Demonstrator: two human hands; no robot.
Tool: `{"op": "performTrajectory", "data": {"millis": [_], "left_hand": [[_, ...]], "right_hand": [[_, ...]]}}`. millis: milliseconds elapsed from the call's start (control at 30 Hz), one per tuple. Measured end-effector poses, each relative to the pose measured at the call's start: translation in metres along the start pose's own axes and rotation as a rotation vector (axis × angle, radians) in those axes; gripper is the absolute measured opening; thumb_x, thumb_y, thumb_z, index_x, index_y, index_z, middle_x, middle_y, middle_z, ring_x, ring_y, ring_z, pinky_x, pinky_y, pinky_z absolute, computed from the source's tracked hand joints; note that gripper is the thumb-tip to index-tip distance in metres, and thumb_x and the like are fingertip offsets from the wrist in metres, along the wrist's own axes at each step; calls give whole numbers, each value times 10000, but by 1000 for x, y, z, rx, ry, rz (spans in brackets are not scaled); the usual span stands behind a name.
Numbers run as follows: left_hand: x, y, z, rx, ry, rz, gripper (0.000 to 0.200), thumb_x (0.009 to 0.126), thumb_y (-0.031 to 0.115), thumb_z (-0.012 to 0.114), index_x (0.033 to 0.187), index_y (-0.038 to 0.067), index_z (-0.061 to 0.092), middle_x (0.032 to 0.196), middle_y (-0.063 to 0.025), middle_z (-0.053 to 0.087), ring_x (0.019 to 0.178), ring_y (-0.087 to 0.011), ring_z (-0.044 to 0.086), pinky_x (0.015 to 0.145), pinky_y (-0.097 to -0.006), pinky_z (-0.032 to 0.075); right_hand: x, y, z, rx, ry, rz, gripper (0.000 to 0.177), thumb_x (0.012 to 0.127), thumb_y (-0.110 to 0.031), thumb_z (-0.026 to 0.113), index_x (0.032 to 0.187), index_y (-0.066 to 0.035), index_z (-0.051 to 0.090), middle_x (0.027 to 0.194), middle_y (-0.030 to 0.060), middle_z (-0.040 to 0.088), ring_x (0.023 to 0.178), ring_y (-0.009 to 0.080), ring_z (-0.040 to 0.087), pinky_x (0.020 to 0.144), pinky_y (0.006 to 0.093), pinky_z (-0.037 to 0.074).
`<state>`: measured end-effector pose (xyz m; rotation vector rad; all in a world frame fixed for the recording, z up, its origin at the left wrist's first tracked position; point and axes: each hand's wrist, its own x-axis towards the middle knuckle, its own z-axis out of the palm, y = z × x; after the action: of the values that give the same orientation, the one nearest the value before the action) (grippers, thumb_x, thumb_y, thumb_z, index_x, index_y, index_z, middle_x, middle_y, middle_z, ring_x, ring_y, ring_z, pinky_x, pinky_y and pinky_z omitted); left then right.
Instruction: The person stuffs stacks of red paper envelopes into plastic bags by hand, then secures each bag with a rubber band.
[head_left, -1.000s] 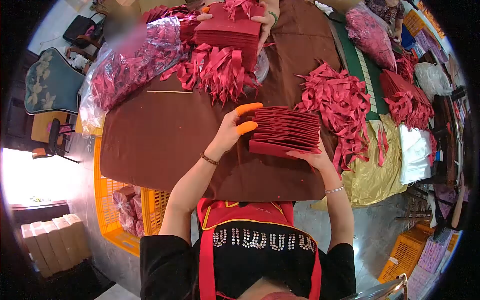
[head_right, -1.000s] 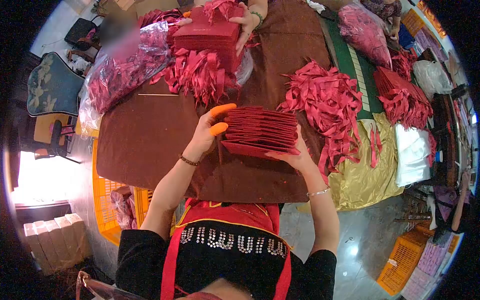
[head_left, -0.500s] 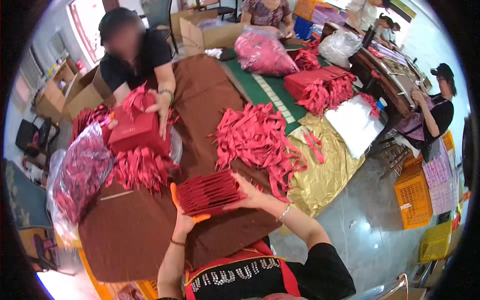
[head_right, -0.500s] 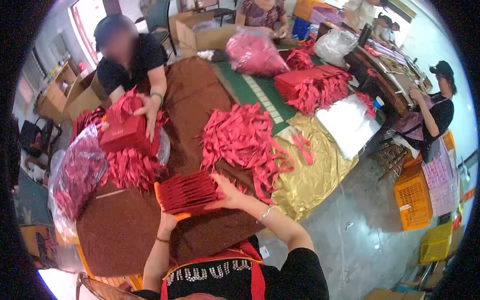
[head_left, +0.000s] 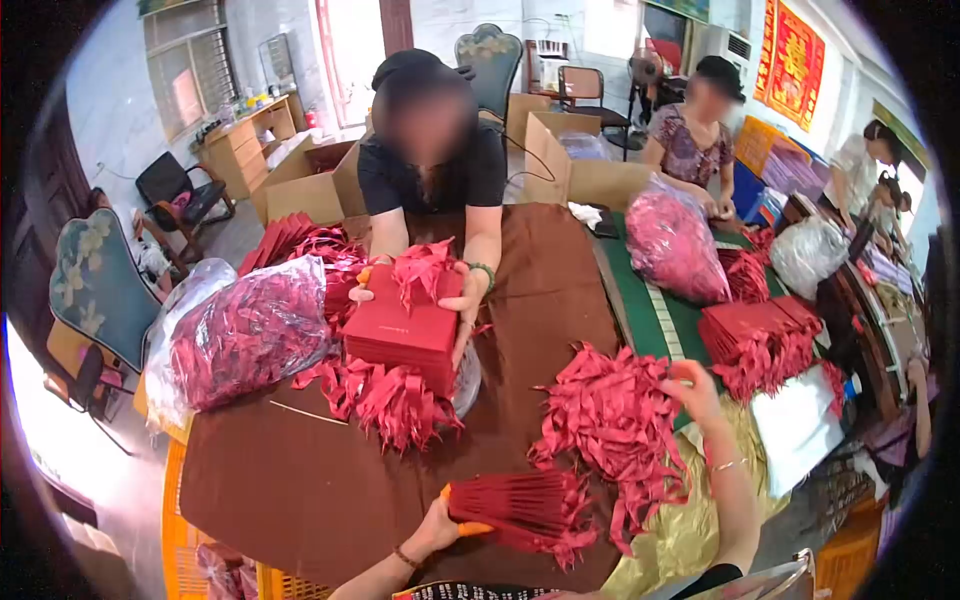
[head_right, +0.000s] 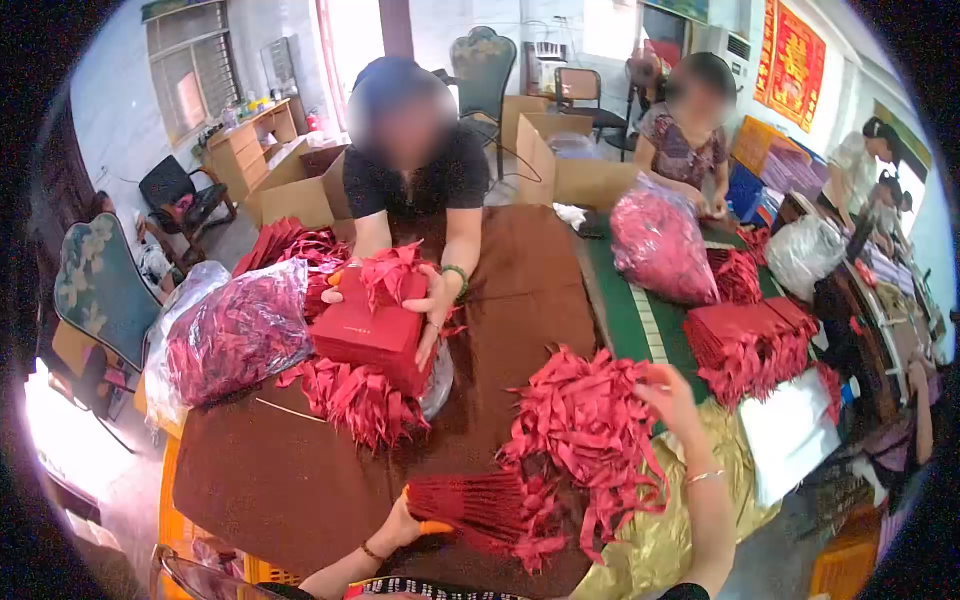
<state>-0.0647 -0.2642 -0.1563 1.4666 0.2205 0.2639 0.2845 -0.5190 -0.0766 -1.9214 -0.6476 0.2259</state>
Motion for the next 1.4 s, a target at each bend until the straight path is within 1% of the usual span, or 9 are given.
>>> {"op": "performTrajectory", "data": {"millis": [200, 367, 767, 867, 967, 1033, 1100, 1267, 1400], "left_hand": [[-2, -18, -6, -89, -30, -124, 607, 622, 62, 764, 1143, -4, 459, 1028, -43, 580, 944, -96, 514, 857, -275, 411], [7, 11, -4, -47, 49, -222, 614, 645, 91, 750, 1167, 5, 440, 1001, -50, 596, 921, -102, 521, 835, -282, 419], [6, -6, -8, -27, -32, -92, 561, 681, 116, 723, 1155, 13, 441, 1018, -71, 587, 919, -108, 516, 803, -288, 418], [8, 1, -6, -70, -7, -111, 538, 677, 123, 733, 1126, 9, 459, 1012, -64, 591, 918, -107, 519, 807, -288, 422], [7, 4, -8, -105, 3, -178, 498, 680, 104, 732, 1098, 8, 478, 1025, -52, 586, 930, -101, 512, 820, -284, 421], [5, 0, -10, -128, 9, -234, 482, 687, 81, 722, 1098, 7, 480, 1042, -45, 577, 944, -98, 503, 831, -282, 415], [2, -9, -13, -387, 120, -89, 454, 694, 25, 700, 1095, 6, 487, 1065, -26, 560, 971, -100, 489, 855, -281, 402], [-7, 4, -28, -287, 130, -94, 454, 687, -19, 687, 1097, 6, 493, 1065, -17, 556, 978, -103, 487, 878, -280, 389], [-24, 10, -44, -223, 111, -91, 477, 696, 28, 693, 1122, 2, 480, 1046, -29, 567, 972, -93, 486, 866, -267, 391]], "right_hand": [[65, 66, -68, -828, 432, -311, 369, 662, -105, 658, 996, -23, 527, 1029, 150, 527, 986, 310, 467, 854, 387, 363], [82, 83, -105, -1174, 474, -113, 458, 687, -144, 658, 1097, -31, 488, 1195, 178, 437, 1118, 340, 389, 960, 408, 301], [93, 105, -92, -1310, 514, -104, 472, 728, -165, 621, 1155, -67, 446, 1263, 148, 374, 1166, 325, 343, 945, 432, 312], [70, 34, 12, -838, 192, -526, 439, 731, -105, 606, 1128, 0, 449, 1197, 181, 411, 1141, 321, 355, 953, 401, 292], [5, -32, 97, -418, -187, -379, 428, 792, -96, 523, 1192, -7, 399, 1207, 124, 403, 1146, 262, 383, 976, 350, 282], [-39, -44, 132, 515, -798, -64, 776, 695, -298, 620, 1299, -11, 226, 1269, 139, 357, 1195, 248, 343, 994, 370, 270], [-78, -47, 149, 564, -895, 155, 1161, 556, -769, 529, 1348, -33, 108, 1327, 143, 259, 1240, 264, 255, 1025, 382, 162], [-130, -68, 196, 633, -627, 80, 1315, 495, -38, 818, 1320, -95, -204, 1279, 151, 319, 1150, 254, 382, 977, 399, 300], [-158, -33, 236, 568, -461, 297, 1048, 586, 76, 722, 1348, -82, 20, 1219, 141, 402, 1082, 233, 455, 900, 374, 412]]}}
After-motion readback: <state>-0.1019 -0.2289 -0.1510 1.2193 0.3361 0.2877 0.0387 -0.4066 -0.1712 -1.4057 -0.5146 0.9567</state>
